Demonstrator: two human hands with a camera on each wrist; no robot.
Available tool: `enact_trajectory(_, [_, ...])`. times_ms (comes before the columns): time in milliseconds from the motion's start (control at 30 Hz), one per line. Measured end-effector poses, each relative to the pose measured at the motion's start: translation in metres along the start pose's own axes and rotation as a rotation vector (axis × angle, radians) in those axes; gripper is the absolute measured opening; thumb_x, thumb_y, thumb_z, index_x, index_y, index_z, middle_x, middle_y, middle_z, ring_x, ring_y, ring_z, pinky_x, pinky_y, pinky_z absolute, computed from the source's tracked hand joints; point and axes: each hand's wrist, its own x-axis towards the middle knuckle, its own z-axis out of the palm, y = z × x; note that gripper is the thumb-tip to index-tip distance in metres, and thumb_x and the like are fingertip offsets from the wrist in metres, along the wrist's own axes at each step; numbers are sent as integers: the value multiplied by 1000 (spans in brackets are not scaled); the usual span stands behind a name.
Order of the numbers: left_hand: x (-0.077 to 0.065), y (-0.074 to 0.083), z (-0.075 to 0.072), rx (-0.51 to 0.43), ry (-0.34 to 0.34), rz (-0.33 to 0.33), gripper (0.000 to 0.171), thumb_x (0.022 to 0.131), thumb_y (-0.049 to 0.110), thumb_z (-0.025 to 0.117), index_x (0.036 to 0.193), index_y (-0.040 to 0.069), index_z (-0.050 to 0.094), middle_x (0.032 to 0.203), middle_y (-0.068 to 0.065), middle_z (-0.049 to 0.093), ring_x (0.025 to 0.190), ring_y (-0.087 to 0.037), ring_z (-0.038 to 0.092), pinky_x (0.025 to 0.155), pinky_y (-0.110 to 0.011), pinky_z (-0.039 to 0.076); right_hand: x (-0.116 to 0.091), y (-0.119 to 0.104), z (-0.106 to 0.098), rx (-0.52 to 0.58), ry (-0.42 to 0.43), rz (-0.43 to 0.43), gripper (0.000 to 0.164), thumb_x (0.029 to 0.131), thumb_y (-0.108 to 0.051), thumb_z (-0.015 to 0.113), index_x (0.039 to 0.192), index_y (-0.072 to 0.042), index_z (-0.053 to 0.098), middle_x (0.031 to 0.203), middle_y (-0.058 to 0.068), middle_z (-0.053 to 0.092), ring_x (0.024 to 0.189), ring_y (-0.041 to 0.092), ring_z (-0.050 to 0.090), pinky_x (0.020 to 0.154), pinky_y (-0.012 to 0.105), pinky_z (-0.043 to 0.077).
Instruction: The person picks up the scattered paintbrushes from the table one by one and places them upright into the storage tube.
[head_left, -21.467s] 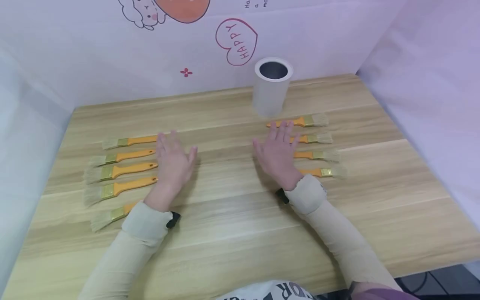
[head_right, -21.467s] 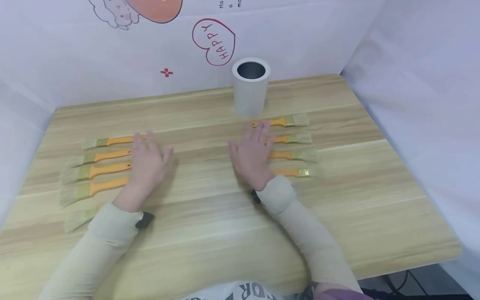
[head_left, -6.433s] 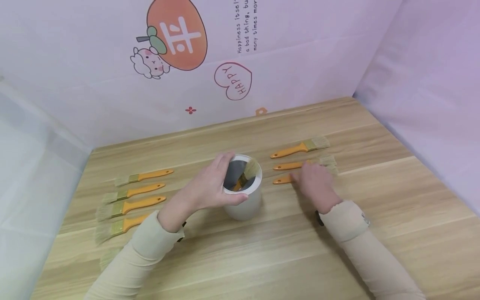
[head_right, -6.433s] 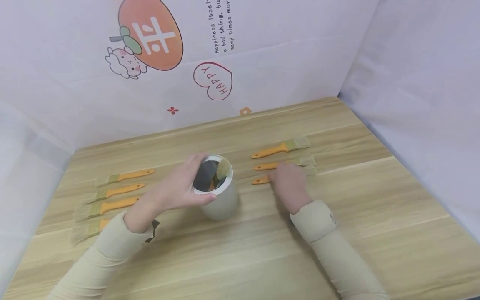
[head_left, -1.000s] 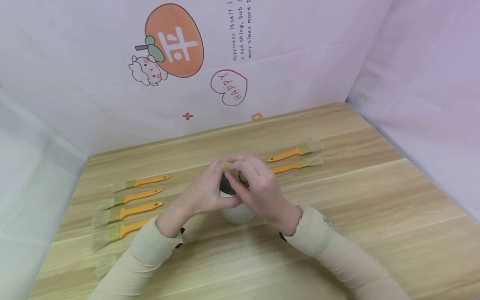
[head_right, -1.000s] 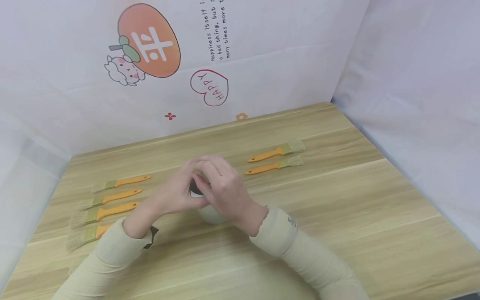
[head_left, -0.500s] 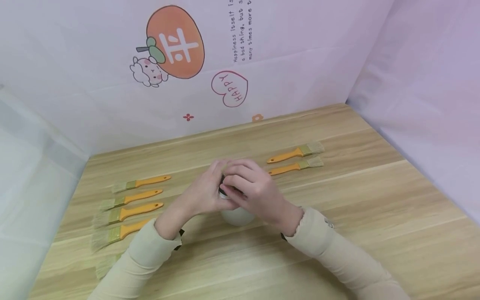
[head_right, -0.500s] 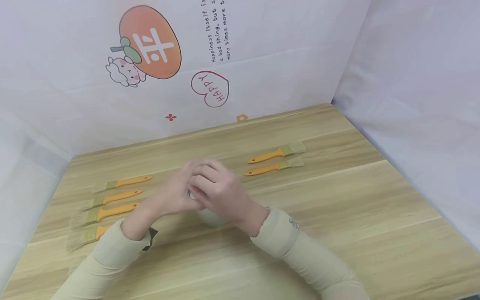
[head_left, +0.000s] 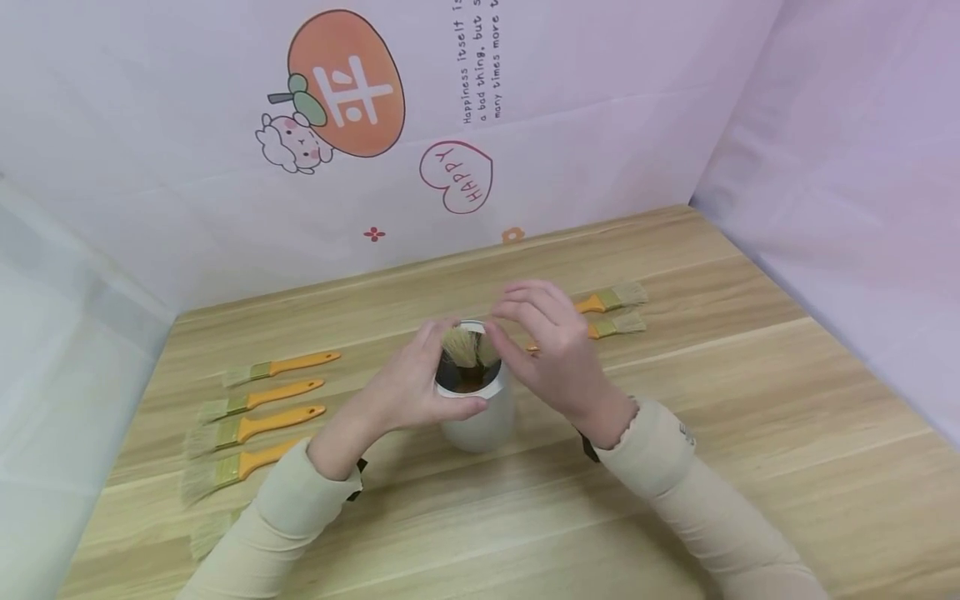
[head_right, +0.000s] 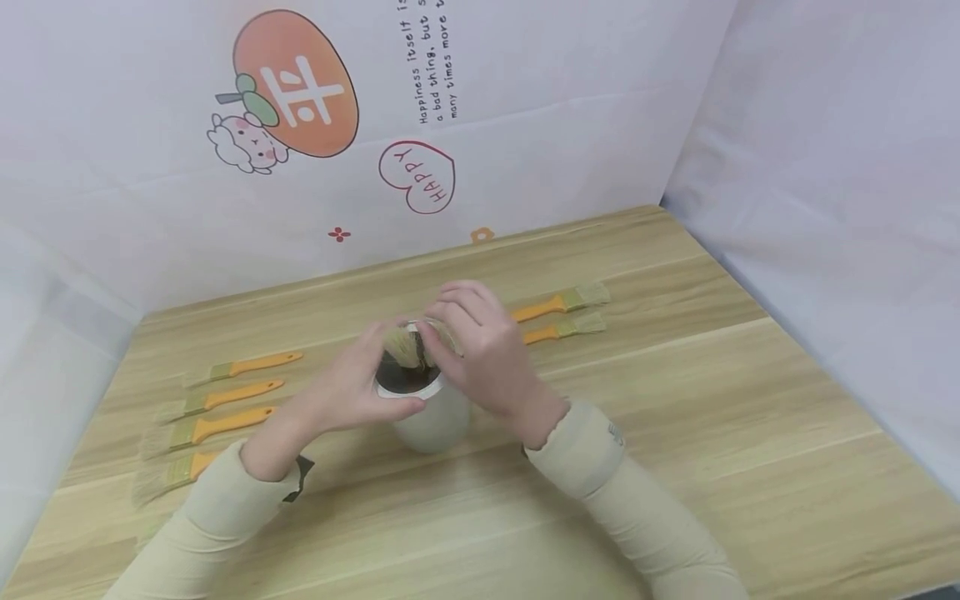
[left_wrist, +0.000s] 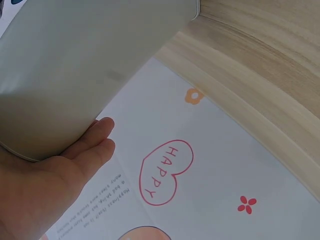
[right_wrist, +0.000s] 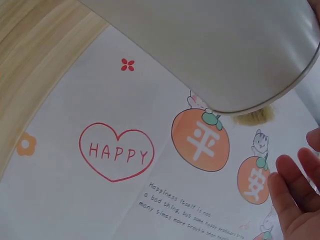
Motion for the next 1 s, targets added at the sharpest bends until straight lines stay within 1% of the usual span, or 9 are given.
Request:
enact_trajectory(67, [0,0,0,6,1,-2,97,71,51,76,143,3,32,140,-14,42,122,-29,52,101,-48,46,-1,2,0,-11,-10,24,9,80,-4,73,82,2,68,81,14,69,90,33,65,86,42,55])
enact_trajectory(167, [0,1,-1,18,2,3,99,71,52,75,144,1,32,142,-15,42,124,-31,51,102,-49,46,-4,5,0,-24,-51,49,8,77,-2,75,81,2,69,81,14,69,91,32,65,87,42,55])
enact_trajectory(300, [-1,2,-2,23,3,9,101,71,52,75,144,-2,31,143,-17,41,125,-33,51,103,-51,45,-9,9,-1,-40,-83,86,6,77,0,74,80,2,69,82,15,70,90,32,66,87,42,55])
enact_trajectory(533, [-1,2,-3,20,-6,-1,100,71,53,75,144,-1,32,142,-16,42,126,-32,50,104,-49,45,-13,19,-3,30,-15,182,4,76,2,74,77,1,70,79,15,71,85,31,68,82,42,56])
enact_trajectory(600, [-1,2,-3,20,-11,-4,100,71,53,75,144,0,32,143,-16,42,126,-31,50,105,-49,44,-13,21,-3,27,-16,194,4,77,1,73,77,1,70,79,15,71,85,31,68,80,42,57])
enact_trajectory(733, [-1,1,-3,16,-19,-17,101,71,53,75,145,1,31,145,-15,40,128,-32,49,106,-49,43,-17,25,-2,2,-73,248,4,77,0,74,80,1,71,80,14,72,83,30,68,79,42,56])
enact_trajectory(900, [-1,1,-2,23,-19,-22,102,71,54,74,145,-1,30,145,-16,40,127,-33,50,105,-51,44,-25,31,-2,-57,-175,381,5,80,-2,74,83,1,72,82,14,73,81,30,67,77,42,56])
enact_trajectory(933, [-1,1,-2,26,-19,-23,102,71,54,74,146,-1,30,145,-16,40,127,-33,50,105,-51,44,-27,33,-2,-68,-187,402,6,81,-3,73,84,2,72,82,14,73,81,30,68,77,42,56])
enact_trajectory(1000, [0,1,-2,32,-19,-21,103,71,54,74,146,-1,30,145,-16,40,127,-33,50,105,-50,44,-31,38,-3,-76,-182,433,7,82,-4,72,84,3,72,83,16,73,81,30,68,77,42,56])
